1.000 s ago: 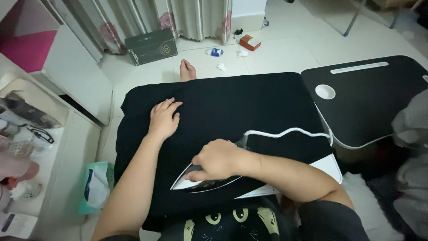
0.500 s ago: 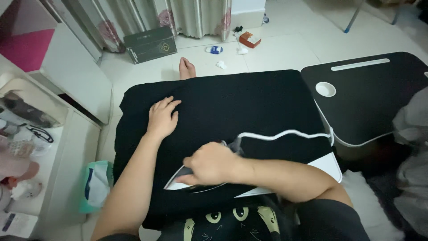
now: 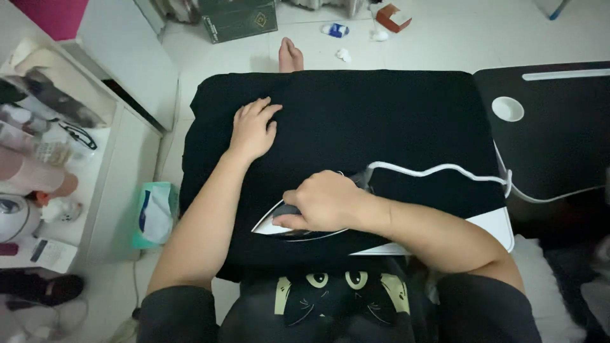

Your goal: Ironing a black garment on a flat surface using a handheld iron

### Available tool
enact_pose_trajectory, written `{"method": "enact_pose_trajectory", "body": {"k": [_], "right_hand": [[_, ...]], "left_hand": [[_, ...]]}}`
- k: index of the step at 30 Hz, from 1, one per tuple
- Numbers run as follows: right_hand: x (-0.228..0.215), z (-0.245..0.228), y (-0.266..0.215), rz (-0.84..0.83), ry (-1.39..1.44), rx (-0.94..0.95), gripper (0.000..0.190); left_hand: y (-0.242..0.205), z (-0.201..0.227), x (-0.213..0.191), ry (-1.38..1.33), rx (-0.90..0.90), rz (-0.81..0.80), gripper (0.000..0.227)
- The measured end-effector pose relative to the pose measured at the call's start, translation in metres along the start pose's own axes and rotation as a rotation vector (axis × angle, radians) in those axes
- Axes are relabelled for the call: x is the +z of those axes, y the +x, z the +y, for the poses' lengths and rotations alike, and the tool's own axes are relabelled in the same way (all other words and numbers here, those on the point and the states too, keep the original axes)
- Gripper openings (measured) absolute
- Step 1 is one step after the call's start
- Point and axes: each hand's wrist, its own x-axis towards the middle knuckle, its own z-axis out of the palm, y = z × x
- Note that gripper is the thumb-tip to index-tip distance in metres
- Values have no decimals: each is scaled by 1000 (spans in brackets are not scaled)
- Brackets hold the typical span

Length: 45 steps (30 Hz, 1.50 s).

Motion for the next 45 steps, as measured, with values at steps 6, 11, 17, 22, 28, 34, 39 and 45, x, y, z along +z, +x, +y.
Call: {"method": "enact_pose_trajectory", "body": {"k": [6, 11, 17, 22, 28, 34, 39, 45], "right_hand": [[-9, 12, -6, -107, 62, 84, 47], [3, 5, -1, -33, -37, 85, 51], [13, -8, 4, 222, -84, -39, 47], [6, 13, -3, -3, 40, -3, 46], [27, -6, 5, 283, -121, -54, 47], [9, 11, -1, 25, 53, -24, 45], [17, 5, -2, 145, -60, -19, 48], [23, 3, -3, 237, -63, -40, 48]], "left_hand": [[3, -2, 5, 17, 44, 3, 42], [5, -6, 7, 41, 57, 20, 42], [3, 5, -2, 17, -2, -55, 43], [1, 12, -7, -34, 1, -49, 42], [3, 6, -5, 15, 18, -47, 41], [0, 11, -10, -38, 8, -61, 41], [0, 15, -12, -32, -1, -69, 41], [-2, 17, -18, -63, 9, -80, 40]]}}
